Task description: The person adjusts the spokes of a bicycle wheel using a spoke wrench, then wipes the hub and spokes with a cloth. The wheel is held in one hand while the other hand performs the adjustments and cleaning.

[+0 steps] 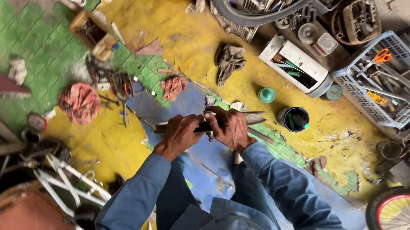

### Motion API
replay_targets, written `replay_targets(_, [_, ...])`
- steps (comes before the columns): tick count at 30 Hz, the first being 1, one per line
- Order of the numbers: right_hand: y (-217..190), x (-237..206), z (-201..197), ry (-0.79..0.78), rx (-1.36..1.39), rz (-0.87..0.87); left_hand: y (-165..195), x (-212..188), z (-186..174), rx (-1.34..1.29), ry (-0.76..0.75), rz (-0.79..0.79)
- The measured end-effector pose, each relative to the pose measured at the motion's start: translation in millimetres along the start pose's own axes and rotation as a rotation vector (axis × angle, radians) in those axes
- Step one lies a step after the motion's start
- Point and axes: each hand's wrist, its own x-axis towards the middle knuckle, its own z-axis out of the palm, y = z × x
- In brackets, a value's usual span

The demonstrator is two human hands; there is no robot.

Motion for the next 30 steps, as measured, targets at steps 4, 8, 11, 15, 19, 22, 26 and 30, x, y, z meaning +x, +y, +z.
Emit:
replay_targets(4, [29.6, 40.2, 10.7, 0.245, -0.197, -0.140, -48.9, 33.6, -9.5, 0.046, -0.077, -0.098])
replay_targets(8, [99.8, 37.3, -1.7, 0.504, 0.052, 0.254, -99.4, 62.0, 2.6, -0.067, 0.024, 0.024])
replay_targets(11, [145.8, -6.2, 7.0, 0.610, 0.061, 0.694, -127.0, 78.3, 13.5, -0.093, 0.013, -0.003])
replay_targets(15, [185.2, -67.7, 67.5, 0.553, 0.130, 0.793, -156.7, 109.8, 23.6, -0.034, -0.112, -0.208])
replay_targets(19, [243.7, -76.3, 141.9, 0.441, 0.056, 0.780, -193.2, 158.7, 50.5, 0.114, 0.101, -0.022])
replay_targets(22, [288.3, -67.0, 194.6, 0.420, 0.158, 0.802, -226.3, 186.7, 92.3, -0.137, -0.039, -0.349])
replay_targets(26, [347.6, -28.6, 243.8, 0.411, 0.136, 0.748, -277.1, 230.1, 148.8, 0.012, -0.021, -0.261])
replay_targets(30, [395.6, 31.3, 264.6, 0.461, -0.083, 0.657, -306.4, 264.6, 186.5, -0.009, -0.029, -0.274])
